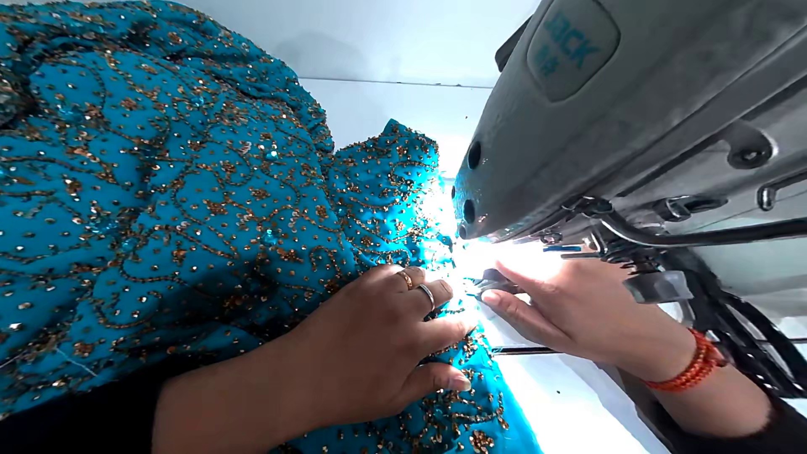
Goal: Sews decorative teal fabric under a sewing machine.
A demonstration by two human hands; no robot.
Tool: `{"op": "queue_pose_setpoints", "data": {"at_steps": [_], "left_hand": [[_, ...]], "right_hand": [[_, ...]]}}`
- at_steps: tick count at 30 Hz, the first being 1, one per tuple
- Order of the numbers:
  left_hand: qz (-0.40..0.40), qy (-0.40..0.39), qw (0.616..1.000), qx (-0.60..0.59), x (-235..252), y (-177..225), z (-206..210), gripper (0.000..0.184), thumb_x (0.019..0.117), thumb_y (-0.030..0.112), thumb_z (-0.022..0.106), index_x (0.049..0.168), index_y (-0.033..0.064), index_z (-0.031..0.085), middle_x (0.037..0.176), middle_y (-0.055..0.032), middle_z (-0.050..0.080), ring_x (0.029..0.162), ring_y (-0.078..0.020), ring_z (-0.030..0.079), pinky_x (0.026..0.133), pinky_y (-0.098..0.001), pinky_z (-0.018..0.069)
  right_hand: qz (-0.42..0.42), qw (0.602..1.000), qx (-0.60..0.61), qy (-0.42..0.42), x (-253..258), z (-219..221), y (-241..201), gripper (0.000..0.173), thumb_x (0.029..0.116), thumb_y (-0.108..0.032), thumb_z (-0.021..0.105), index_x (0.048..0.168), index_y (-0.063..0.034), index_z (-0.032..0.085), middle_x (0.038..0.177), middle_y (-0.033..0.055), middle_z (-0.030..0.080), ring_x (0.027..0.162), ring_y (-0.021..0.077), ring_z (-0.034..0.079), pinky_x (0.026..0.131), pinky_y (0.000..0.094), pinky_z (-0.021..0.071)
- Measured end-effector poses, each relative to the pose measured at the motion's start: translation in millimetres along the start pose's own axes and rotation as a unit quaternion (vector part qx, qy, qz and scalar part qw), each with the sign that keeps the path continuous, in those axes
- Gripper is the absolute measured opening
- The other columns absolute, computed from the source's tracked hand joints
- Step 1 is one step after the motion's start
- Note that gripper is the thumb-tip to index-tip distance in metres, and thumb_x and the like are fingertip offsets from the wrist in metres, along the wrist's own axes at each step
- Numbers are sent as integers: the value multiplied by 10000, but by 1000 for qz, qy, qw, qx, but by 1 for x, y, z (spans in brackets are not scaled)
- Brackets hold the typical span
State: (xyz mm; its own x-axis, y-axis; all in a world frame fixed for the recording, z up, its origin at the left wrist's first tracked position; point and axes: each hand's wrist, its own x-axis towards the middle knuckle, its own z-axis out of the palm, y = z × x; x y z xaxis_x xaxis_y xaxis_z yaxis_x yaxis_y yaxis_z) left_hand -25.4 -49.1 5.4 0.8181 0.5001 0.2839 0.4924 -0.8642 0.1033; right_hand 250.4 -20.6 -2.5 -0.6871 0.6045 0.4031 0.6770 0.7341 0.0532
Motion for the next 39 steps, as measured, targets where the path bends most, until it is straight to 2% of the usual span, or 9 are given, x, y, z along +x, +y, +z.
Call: {"op": "queue_pose_setpoints", "data": {"at_steps": [3,7,12,21,26,28,31,35,39], "left_hand": [[2,3,1000,-3,0,0,0,524,1053,555,323,1286,285,707,1281,-23,682,1218,-195,621,995,-372,506],[3,6,1000,-4,0,0,0,525,1057,546,319,1301,278,700,1278,-32,681,1210,-200,621,979,-379,507],[0,7,1000,-4,-1,0,0,533,1060,552,306,1295,286,704,1285,-26,680,1241,-197,611,1016,-384,496],[7,11,1000,-5,0,0,0,526,1060,545,320,1286,271,708,1242,-30,690,1190,-193,629,999,-382,501],[8,12,1000,-6,0,-1,1,530,1062,544,318,1291,267,708,1222,-29,685,1162,-187,626,978,-374,499],[7,10,1000,-6,0,0,1,534,1061,548,315,1302,269,702,1247,-27,682,1195,-187,624,1009,-380,497],[6,14,1000,-8,0,0,1,526,1061,544,321,1288,270,708,1255,-28,686,1189,-191,627,995,-378,500],[6,15,1000,-9,-1,-1,1,520,1060,538,327,1289,266,707,1244,-35,689,1183,-196,630,983,-375,505],[3,13,1000,-6,-1,0,1,525,1060,545,316,1302,278,698,1276,-31,679,1223,-195,617,997,-373,502]], "right_hand": [[-8,1000,-3,8,0,2,1,508,1057,-439,352,914,-187,769,631,-1,595,597,184,614,469,371,415],[-14,1000,-4,7,-1,5,4,524,1060,-436,354,797,-155,710,586,3,555,555,191,594,439,370,399],[-7,1000,12,11,-2,7,5,543,1063,-437,355,753,-146,694,546,-12,518,521,171,567,429,356,375],[-11,1000,11,15,1,5,2,520,1061,-438,355,820,-181,737,575,-18,541,542,164,575,440,349,380],[-13,1000,4,18,0,7,1,515,1065,-432,355,798,-160,702,556,-17,514,525,171,562,434,351,375],[-11,1000,10,18,0,7,1,523,1068,-437,351,808,-156,707,556,-22,512,523,168,560,431,348,371],[-11,1000,8,16,0,7,1,506,1068,-433,345,826,-168,703,580,-22,527,549,168,575,442,352,383],[-16,1000,-10,19,1,6,-1,536,1061,-452,349,926,-175,786,604,7,576,574,199,598,460,365,406],[-19,1000,-16,19,2,6,-2,508,1065,-434,347,890,-174,747,598,3,557,572,198,595,455,368,397]]}}
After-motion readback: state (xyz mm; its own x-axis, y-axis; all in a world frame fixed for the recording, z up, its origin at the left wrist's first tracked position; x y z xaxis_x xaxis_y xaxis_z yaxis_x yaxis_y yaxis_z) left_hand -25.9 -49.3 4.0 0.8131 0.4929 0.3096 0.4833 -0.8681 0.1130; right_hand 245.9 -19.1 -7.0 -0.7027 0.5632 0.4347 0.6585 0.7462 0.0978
